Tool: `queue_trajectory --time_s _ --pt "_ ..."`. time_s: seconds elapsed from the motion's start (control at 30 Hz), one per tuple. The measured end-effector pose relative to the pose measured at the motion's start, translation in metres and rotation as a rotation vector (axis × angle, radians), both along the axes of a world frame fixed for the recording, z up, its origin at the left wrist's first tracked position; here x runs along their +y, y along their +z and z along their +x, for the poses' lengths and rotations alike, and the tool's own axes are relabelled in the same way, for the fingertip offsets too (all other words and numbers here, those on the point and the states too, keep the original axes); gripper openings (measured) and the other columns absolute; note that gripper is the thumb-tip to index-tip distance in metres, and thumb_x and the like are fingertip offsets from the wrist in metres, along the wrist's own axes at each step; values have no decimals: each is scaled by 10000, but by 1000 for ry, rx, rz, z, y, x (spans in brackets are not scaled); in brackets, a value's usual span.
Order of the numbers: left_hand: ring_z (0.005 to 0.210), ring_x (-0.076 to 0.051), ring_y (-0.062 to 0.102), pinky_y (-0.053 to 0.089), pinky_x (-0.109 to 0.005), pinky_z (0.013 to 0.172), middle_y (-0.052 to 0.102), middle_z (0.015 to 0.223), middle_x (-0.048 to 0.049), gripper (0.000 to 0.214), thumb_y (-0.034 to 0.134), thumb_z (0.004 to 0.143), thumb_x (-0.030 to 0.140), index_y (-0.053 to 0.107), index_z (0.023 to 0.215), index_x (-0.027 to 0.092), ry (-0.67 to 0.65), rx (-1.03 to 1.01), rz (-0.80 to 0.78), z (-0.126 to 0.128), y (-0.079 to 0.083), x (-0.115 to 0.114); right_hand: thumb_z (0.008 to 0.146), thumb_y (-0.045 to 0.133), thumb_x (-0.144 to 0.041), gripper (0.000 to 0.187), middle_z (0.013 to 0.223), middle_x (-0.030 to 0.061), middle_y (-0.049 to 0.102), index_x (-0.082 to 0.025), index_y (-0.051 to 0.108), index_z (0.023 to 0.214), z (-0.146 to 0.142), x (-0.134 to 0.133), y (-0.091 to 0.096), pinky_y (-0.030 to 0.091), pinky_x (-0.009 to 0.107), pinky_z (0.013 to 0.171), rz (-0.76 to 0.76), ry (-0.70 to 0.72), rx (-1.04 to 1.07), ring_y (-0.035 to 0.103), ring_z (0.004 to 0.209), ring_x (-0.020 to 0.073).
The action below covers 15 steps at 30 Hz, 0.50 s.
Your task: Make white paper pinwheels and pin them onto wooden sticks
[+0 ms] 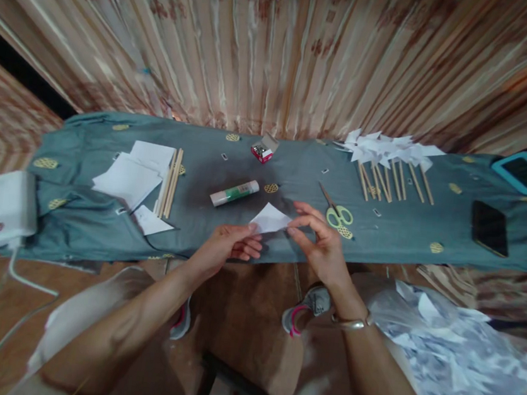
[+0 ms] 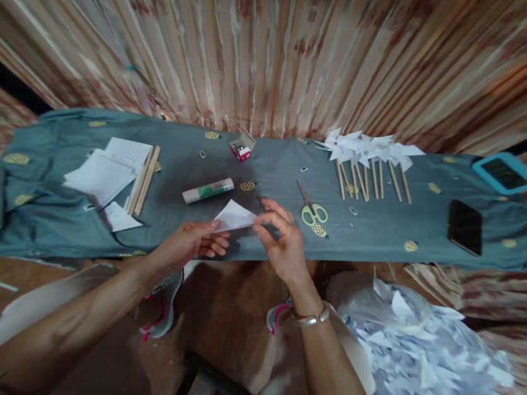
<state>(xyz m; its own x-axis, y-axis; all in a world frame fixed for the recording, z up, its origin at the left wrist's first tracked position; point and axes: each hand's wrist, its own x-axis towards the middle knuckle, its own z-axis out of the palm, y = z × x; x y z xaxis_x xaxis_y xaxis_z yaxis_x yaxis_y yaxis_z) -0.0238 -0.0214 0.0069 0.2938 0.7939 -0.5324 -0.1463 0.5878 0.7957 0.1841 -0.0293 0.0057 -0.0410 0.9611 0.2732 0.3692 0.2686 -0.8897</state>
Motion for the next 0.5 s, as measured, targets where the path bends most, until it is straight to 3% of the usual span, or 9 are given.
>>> queue_trajectory --time_s 0.13,0.23,0.3,0.37,0.5 --pt "486 -91 598 421 -178 465 703 622 -52 442 865 503 495 720 661 109 27 11 21 3 -1 -3 836 645 -330 157 1248 95 663 -233 688 952 19 1 -3 449 423 1027 2 -28 -107 609 1178 236" --pt "503 -107 607 426 -198 471 724 665 -54 419 865 491 472 738 682 121 105 77 104 5 -1 1 879 539 -304 282 1159 162 692 -170 648 1102 43 9 -11 484 459 968 43 -244 -398 643 1097 284" --pt "502 -117 595 428 -214 476 713 631 -49 400 850 499 479 737 652 128 136 123 175 7 -1 5 878 482 -249 300 1119 226 690 -118 653 1087 57 16 -18 469 511 958 33 -385 -657 643 1057 335" --pt "497 -120 568 429 -227 484 685 574 -35 372 835 506 479 730 605 136 158 175 252 8 0 10 859 486 -231 315 1043 252 696 -94 657 1085 67 23 -23 491 519 885 -23 -439 -834 659 962 357" --pt "498 -113 508 403 -229 491 628 522 -1 321 802 553 461 723 558 150 212 260 388 5 4 18 810 545 -229 260 836 236 700 -105 691 985 76 33 -29 502 489 769 -80 -454 -939 665 788 338"
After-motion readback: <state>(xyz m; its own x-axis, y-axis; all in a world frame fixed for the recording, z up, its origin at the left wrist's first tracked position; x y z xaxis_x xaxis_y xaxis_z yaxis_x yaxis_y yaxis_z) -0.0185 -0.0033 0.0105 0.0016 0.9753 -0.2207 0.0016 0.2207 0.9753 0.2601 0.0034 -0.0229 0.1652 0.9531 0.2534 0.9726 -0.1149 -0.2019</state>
